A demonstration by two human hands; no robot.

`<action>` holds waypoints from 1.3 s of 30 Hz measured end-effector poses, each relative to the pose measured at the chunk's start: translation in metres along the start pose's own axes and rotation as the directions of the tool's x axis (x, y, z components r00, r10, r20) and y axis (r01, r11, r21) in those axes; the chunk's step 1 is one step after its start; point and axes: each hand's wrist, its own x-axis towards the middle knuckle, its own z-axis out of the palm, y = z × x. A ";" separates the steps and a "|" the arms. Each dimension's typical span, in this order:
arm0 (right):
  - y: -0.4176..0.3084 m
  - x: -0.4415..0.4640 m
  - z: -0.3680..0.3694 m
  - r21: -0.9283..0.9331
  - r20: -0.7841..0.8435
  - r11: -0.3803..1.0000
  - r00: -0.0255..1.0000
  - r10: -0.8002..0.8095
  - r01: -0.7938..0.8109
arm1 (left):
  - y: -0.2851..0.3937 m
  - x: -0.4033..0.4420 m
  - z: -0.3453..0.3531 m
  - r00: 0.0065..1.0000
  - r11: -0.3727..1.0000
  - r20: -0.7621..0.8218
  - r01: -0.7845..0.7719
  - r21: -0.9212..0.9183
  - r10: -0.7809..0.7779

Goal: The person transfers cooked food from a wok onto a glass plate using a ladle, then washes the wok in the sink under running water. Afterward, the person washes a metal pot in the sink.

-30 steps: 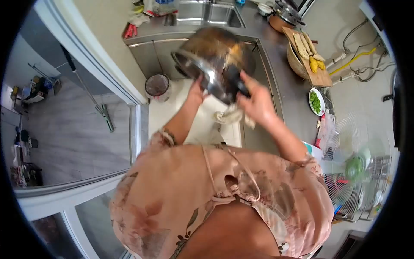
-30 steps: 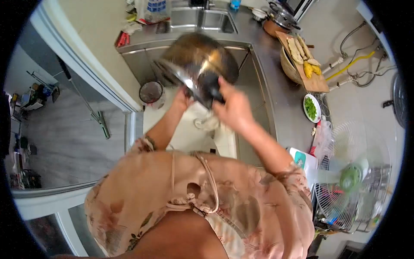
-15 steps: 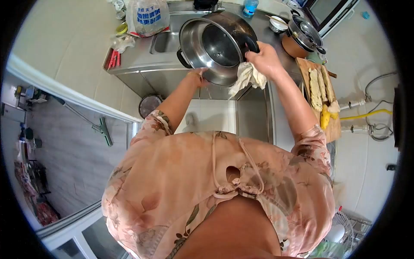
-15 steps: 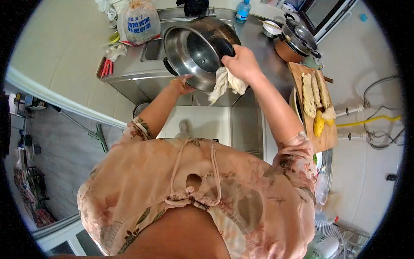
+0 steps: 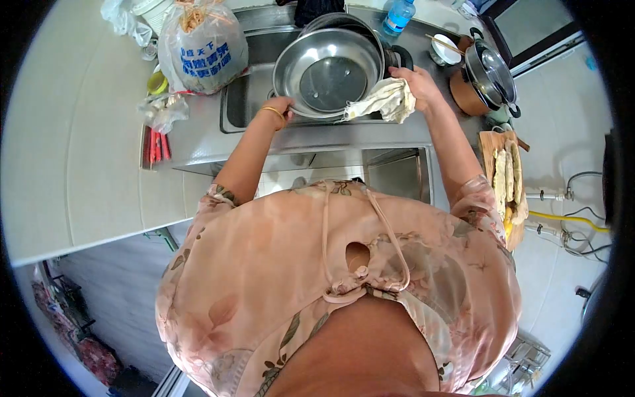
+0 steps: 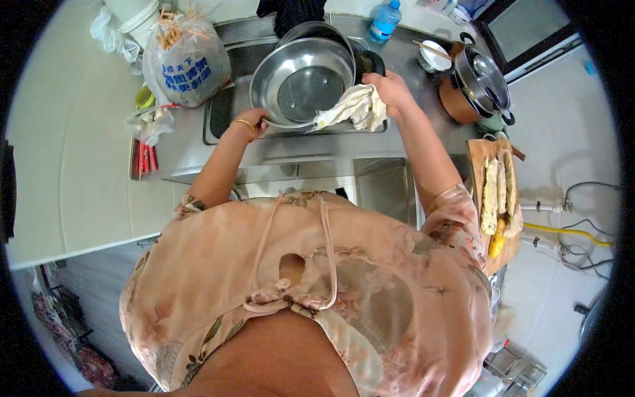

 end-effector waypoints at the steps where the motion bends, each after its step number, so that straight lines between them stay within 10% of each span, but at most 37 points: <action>1: 0.007 0.012 0.001 -0.005 -0.022 1.000 1.000 0.007 -0.007 | 0.005 0.002 -0.001 0.999 1.000 -0.038 -0.010 0.025 0.011; 7: 0.048 0.086 -0.029 0.148 -0.021 0.974 0.984 0.178 -0.173 | 0.011 -0.011 -0.032 0.966 0.982 -0.212 -0.116 0.150 0.146; 18: 0.174 0.161 -0.046 0.439 0.474 0.660 0.781 0.407 -0.610 | -0.006 -0.072 -0.006 0.943 0.987 -0.300 -0.156 -0.026 0.141; 26: 0.094 0.057 -0.114 -0.247 0.104 0.877 0.889 0.446 -0.411 | 0.010 -0.041 0.103 0.988 0.989 -0.062 -0.135 0.056 0.138; 28: 0.128 0.033 -0.164 -0.005 0.099 0.941 0.937 0.336 -0.337 | 0.007 -0.030 0.152 0.987 0.977 0.003 -0.159 0.140 0.161; 39: 0.075 -0.111 -0.196 -0.073 -0.076 0.974 0.975 0.208 -0.214 | -0.070 0.005 0.359 0.943 0.910 0.284 -0.266 0.320 0.176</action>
